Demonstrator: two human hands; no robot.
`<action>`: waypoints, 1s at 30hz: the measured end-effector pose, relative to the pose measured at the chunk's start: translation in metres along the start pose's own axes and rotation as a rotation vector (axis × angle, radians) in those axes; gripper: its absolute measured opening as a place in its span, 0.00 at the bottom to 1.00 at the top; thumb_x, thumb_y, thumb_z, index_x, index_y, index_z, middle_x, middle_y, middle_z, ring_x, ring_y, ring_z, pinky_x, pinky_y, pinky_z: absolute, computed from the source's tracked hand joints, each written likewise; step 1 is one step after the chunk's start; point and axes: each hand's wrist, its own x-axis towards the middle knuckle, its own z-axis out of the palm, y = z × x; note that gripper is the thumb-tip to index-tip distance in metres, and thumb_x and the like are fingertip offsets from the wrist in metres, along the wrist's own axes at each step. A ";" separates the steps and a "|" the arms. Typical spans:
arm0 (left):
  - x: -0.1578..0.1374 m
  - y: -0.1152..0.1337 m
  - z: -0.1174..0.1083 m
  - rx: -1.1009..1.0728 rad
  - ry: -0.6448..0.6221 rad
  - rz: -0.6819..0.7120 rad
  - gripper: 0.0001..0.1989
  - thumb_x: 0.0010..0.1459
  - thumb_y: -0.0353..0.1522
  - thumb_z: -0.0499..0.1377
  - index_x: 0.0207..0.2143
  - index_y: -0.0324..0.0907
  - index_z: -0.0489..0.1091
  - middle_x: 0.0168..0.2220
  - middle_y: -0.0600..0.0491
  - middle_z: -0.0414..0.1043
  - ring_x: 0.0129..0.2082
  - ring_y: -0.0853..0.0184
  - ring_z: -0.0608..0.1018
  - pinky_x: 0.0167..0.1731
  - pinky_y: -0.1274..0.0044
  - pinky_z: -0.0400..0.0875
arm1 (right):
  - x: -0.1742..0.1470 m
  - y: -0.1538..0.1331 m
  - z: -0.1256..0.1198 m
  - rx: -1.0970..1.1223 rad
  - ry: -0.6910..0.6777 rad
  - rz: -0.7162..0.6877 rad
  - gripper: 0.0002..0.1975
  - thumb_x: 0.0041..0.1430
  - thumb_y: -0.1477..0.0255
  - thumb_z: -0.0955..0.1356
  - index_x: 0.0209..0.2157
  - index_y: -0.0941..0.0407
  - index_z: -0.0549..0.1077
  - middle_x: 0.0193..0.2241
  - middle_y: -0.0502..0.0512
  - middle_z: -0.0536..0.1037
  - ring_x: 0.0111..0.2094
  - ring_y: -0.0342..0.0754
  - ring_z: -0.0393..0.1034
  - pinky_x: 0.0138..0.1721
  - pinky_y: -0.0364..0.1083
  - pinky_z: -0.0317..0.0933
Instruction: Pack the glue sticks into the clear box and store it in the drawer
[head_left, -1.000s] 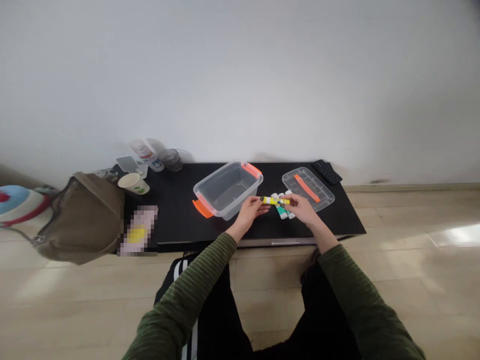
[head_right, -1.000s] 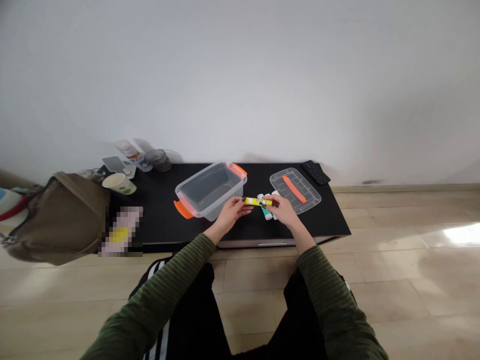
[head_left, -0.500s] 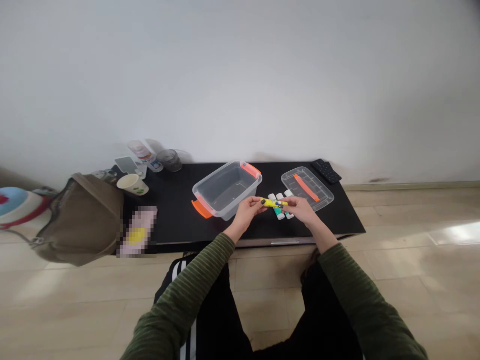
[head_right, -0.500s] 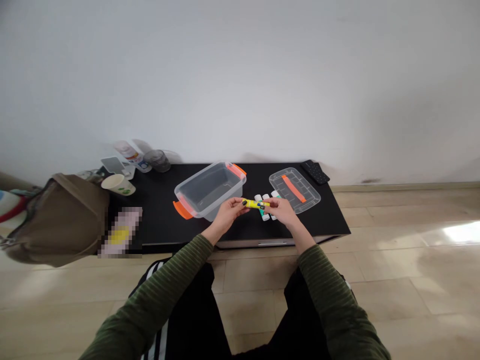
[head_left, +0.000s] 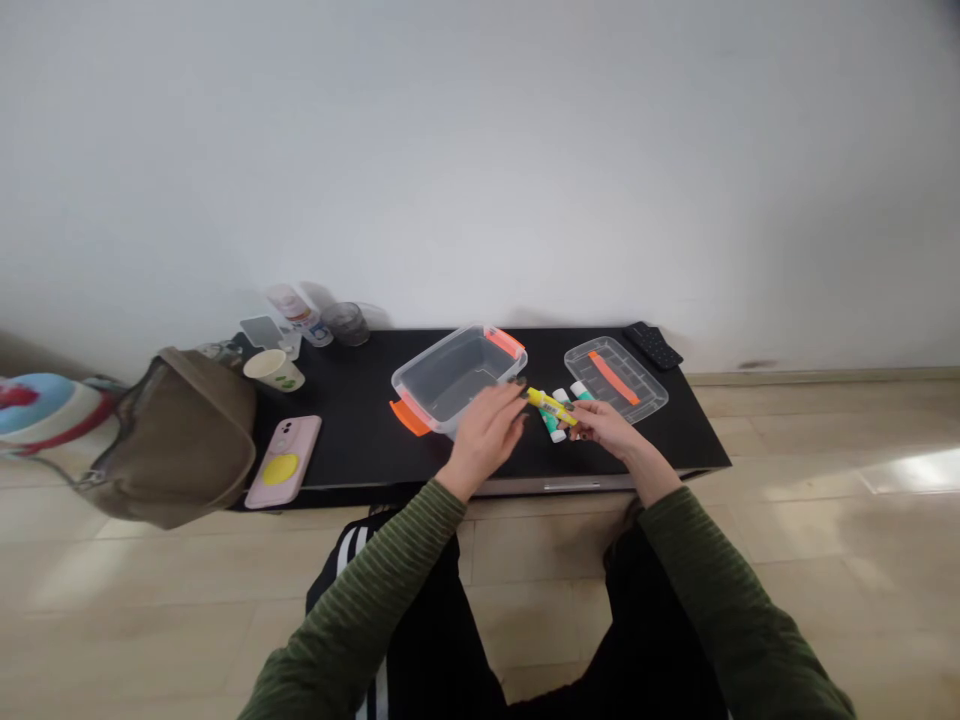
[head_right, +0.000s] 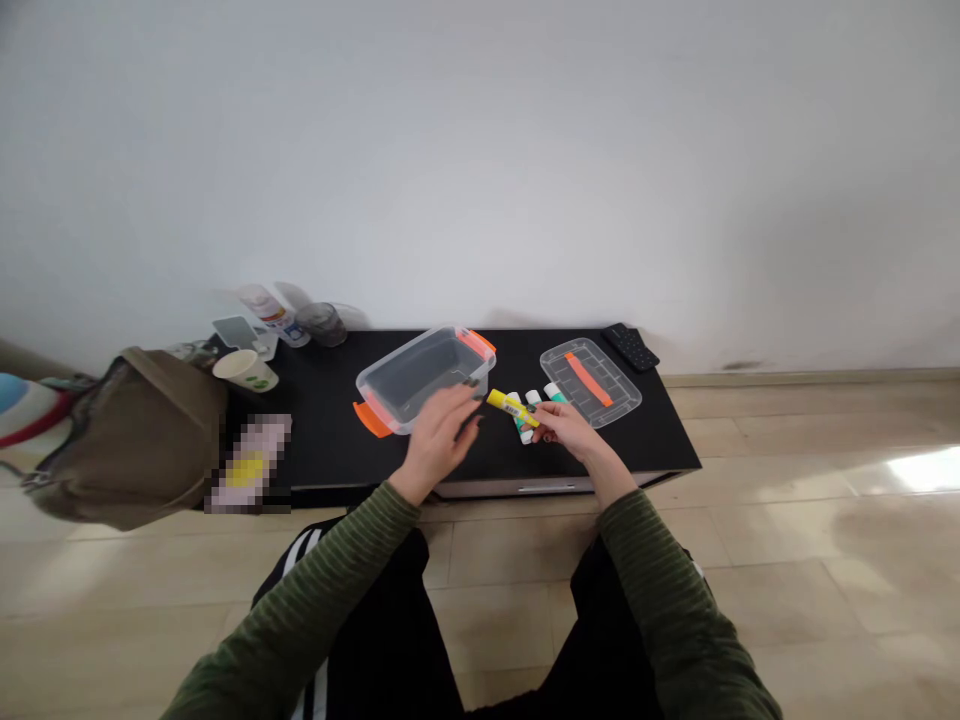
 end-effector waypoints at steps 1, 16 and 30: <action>0.003 0.000 -0.014 0.117 0.096 0.024 0.15 0.56 0.31 0.65 0.48 0.45 0.75 0.61 0.43 0.70 0.68 0.52 0.63 0.69 0.57 0.50 | 0.001 0.001 0.001 0.012 0.033 0.006 0.17 0.53 0.57 0.74 0.30 0.57 0.73 0.31 0.58 0.84 0.22 0.41 0.73 0.20 0.38 0.59; 0.005 -0.067 -0.115 0.375 0.254 -0.368 0.34 0.48 0.24 0.60 0.60 0.37 0.67 0.59 0.40 0.70 0.61 0.52 0.72 0.64 0.60 0.63 | -0.016 0.009 0.004 0.123 0.358 -0.170 0.23 0.45 0.51 0.75 0.31 0.55 0.71 0.31 0.57 0.82 0.25 0.45 0.74 0.23 0.42 0.62; -0.041 -0.034 -0.076 0.344 0.162 -0.290 0.35 0.51 0.27 0.58 0.63 0.41 0.61 0.63 0.41 0.61 0.66 0.54 0.66 0.65 0.62 0.60 | -0.032 -0.038 0.126 -0.930 0.229 -0.486 0.11 0.61 0.66 0.67 0.43 0.54 0.75 0.39 0.56 0.81 0.40 0.51 0.75 0.40 0.46 0.64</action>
